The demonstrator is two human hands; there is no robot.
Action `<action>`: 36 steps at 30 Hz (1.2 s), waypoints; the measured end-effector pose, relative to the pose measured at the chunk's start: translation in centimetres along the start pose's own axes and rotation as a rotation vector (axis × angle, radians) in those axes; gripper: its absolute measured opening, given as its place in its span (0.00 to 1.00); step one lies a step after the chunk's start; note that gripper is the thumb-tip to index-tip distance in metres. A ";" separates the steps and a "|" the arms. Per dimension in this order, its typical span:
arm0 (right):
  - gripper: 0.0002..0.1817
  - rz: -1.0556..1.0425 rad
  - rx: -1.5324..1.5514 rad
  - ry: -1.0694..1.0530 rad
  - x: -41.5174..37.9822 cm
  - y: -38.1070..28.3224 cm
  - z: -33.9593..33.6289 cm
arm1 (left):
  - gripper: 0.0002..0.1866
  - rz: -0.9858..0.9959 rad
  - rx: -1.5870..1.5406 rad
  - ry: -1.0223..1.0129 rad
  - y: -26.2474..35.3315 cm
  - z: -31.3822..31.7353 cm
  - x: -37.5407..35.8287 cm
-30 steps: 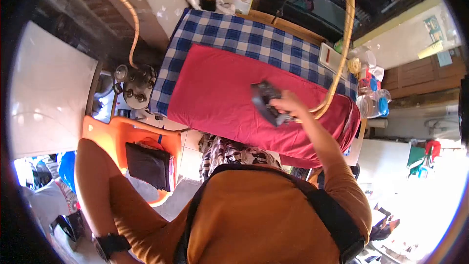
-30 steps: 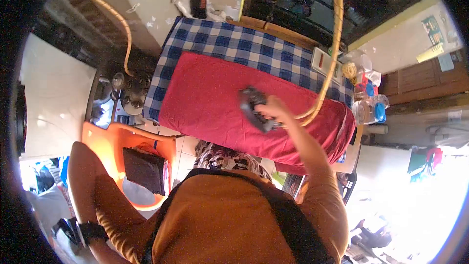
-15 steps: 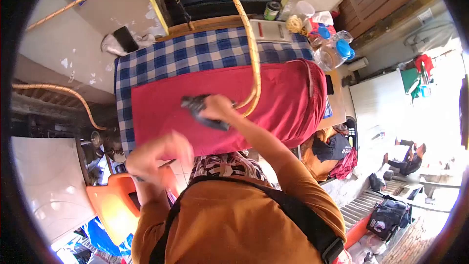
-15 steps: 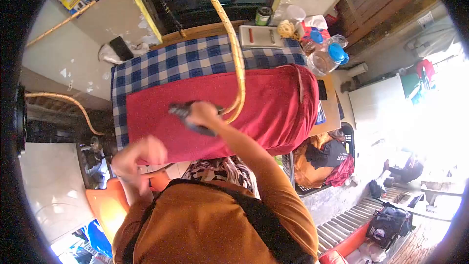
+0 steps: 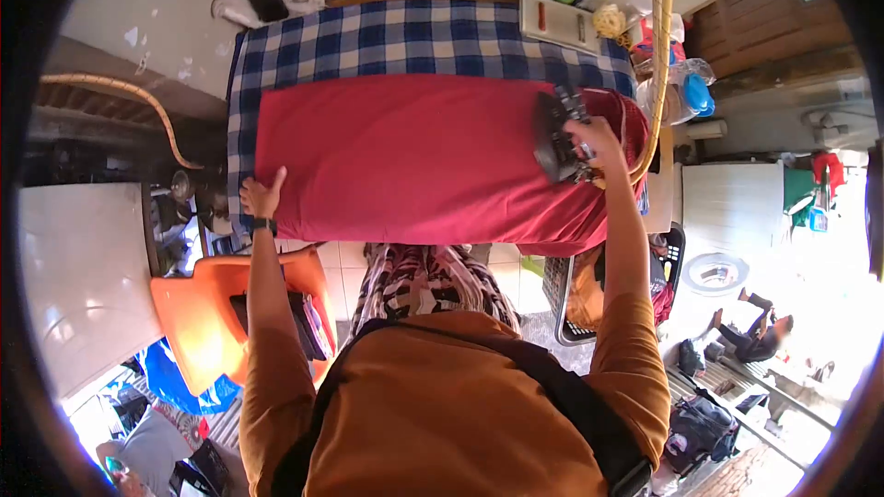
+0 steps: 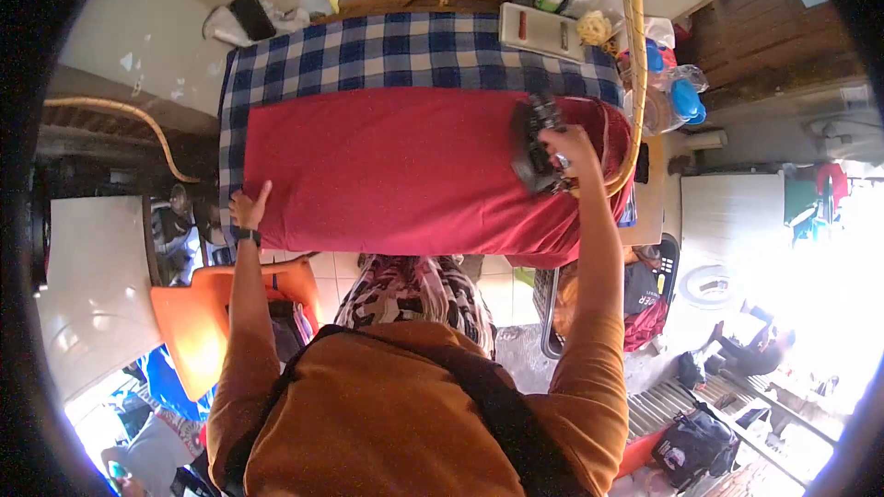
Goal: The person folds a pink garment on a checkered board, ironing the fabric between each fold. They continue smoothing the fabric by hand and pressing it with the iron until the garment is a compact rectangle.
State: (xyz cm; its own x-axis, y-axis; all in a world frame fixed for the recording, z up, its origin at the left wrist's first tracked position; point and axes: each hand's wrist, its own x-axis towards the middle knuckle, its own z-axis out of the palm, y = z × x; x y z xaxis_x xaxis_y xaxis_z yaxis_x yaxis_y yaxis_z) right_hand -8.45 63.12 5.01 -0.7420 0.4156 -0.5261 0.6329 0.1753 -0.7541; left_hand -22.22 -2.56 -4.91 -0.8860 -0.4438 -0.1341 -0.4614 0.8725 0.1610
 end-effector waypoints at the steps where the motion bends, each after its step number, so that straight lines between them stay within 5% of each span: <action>1: 0.13 0.057 -0.042 -0.060 -1.8 -1.3 2.7 | 0.55 -0.008 0.007 -0.006 -0.3 0.1 0.9; 3: 0.18 -0.017 -0.359 -0.162 -6.9 -5.2 9.0 | 0.47 0.012 -0.086 0.033 -0.4 1.1 3.4; 5: 0.26 -0.368 -0.910 -0.158 -9.2 -4.2 16.1 | 0.41 0.078 -0.140 -0.076 -1.9 3.4 8.2; 7: 0.32 -0.453 -0.653 -0.357 -12.4 -4.2 22.2 | 0.27 0.223 -0.371 -0.135 -2.3 3.7 9.6; 8: 0.34 -0.461 -0.735 -0.458 -13.4 -5.3 24.3 | 0.27 0.221 -0.371 -0.131 -2.6 4.0 10.5; 10: 0.40 -0.541 -0.801 -0.572 -14.1 -5.9 27.5 | 0.24 0.070 -0.859 -0.325 -3.2 4.4 13.3; 11: 0.42 -0.545 -0.788 -0.576 -14.1 -6.5 27.8 | 0.22 0.028 -1.100 -0.391 -0.8 1.3 10.9; 16: 0.39 -0.696 -0.647 -0.346 -8.3 -8.9 25.4 | 0.21 0.098 -1.150 -0.795 2.1 -6.3 8.2; 17: 0.36 -0.594 -0.679 -0.381 -6.1 -10.4 24.0 | 0.21 0.091 -1.143 -0.892 2.2 -6.8 8.1; 21: 0.21 -0.442 -0.718 -0.241 2.9 -15.1 19.8 | 0.23 0.421 -1.068 -0.829 4.2 -9.6 5.7; 22: 0.22 -0.429 -0.689 -0.199 4.7 -16.5 18.6 | 0.23 0.421 -0.855 -0.646 5.9 -11.7 3.7; 24: 0.22 -0.466 -0.842 -0.152 10.1 -18.1 17.2 | 0.22 0.433 -0.967 -0.753 3.9 -6.8 7.7; 27: 0.23 -0.308 -0.839 -0.246 12.8 -21.2 15.3 | 0.22 0.316 -0.992 -0.810 6.3 -7.6 7.4; 29: 0.28 -1.014 -1.003 0.479 12.6 -21.1 15.6 | 0.21 0.220 -1.002 -0.813 7.3 -7.5 8.5; 31: 0.32 -0.916 -0.827 0.469 9.1 -21.8 13.1 | 0.21 0.211 -1.042 -0.752 8.2 -7.1 9.0; 33: 0.32 -0.940 -0.528 0.782 9.2 -17.8 9.6 | 0.20 0.181 -1.095 -0.682 8.7 -7.4 9.1; 34: 0.29 -0.619 -0.556 0.870 8.9 -15.5 7.2 | 0.20 0.219 -1.046 -0.708 9.2 -8.6 8.9; 35: 0.26 -0.579 -0.751 1.061 8.5 -12.3 4.2 | 0.20 0.248 -0.999 -0.731 9.3 -9.3 8.6; 36: 0.28 -0.331 -0.717 1.022 7.7 -9.2 0.9 | 0.20 0.391 -0.868 -0.604 8.8 -9.2 8.8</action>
State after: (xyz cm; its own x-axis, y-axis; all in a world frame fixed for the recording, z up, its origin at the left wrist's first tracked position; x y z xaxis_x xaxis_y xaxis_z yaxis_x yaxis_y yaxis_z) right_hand -20.14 63.87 7.53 -0.5817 0.6955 0.4217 0.6656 0.7051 -0.2448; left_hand -34.50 -0.69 4.32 -0.9181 0.2059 -0.3386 -0.2411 0.3879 0.8896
